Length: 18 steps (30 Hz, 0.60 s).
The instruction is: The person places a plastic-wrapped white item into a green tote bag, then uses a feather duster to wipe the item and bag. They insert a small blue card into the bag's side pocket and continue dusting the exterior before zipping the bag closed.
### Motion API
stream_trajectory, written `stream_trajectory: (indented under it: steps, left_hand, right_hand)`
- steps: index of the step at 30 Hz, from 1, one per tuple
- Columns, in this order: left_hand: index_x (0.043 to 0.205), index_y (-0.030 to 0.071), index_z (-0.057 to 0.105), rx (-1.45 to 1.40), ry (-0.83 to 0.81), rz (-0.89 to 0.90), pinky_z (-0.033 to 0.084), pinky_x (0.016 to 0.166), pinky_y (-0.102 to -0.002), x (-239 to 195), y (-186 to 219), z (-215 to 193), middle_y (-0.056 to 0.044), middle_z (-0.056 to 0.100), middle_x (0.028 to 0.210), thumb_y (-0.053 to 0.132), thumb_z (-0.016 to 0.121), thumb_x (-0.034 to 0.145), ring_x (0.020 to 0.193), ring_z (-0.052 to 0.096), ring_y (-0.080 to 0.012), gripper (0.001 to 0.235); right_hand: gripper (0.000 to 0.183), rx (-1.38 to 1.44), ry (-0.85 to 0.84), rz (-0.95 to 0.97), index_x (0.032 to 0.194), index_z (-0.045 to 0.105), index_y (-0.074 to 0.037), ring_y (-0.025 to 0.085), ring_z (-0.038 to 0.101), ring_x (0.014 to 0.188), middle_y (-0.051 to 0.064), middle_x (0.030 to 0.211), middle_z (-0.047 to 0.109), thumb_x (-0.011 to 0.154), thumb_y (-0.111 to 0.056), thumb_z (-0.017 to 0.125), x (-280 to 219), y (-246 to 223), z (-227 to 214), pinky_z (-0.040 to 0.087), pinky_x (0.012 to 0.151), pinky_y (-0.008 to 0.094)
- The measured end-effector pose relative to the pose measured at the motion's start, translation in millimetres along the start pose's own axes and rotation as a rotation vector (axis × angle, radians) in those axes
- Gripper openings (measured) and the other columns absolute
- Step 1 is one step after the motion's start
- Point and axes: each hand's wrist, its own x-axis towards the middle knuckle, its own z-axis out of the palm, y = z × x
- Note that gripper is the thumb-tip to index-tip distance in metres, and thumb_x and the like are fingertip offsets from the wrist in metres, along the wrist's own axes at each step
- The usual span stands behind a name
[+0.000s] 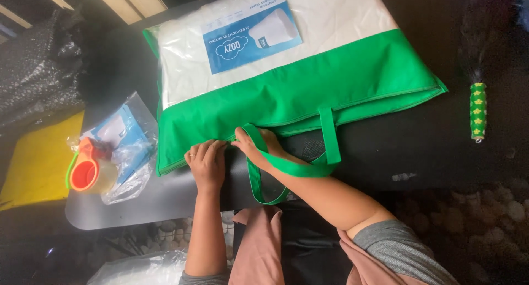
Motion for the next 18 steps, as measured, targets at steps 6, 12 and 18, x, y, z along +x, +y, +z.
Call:
stream_trajectory:
  steps: [6,12,18]
  left_hand:
    - [0.094,0.021,0.069,-0.005,0.002,0.046,0.042,0.080,-0.033,-13,-13,11,0.004,0.063,0.087,0.016,0.072,0.096,0.081,0.058,-0.0204,0.006]
    - [0.103,0.014,0.068,0.090,0.064,0.092,0.042,0.077,-0.038,-40,-31,26,-0.005,0.060,0.093,0.015,0.069,0.096,0.080,0.056,-0.0283,0.007]
    - [0.103,0.013,0.066,0.085,0.089,0.136,0.043,0.080,-0.039,-26,-15,15,-0.005,0.064,0.102,0.023,0.063,0.101,0.089,0.061,-0.0283,0.011]
  right_hand:
    - [0.033,0.564,-0.110,0.208,0.074,0.057,-0.017,0.031,0.070,0.068,0.004,0.063,0.064,0.091,-0.040,0.074,6,16,-120,0.054,0.059,0.039]
    - [0.024,0.090,-0.109,0.218,0.079,0.059,-0.021,0.024,0.070,0.060,-0.002,0.061,0.066,0.089,-0.029,0.079,-19,79,-201,0.054,0.055,0.037]
    - [0.022,-0.190,0.101,0.193,0.082,0.062,-0.023,0.023,0.063,0.054,-0.002,0.058,0.056,0.093,-0.031,0.080,-87,167,-200,0.053,0.057,0.034]
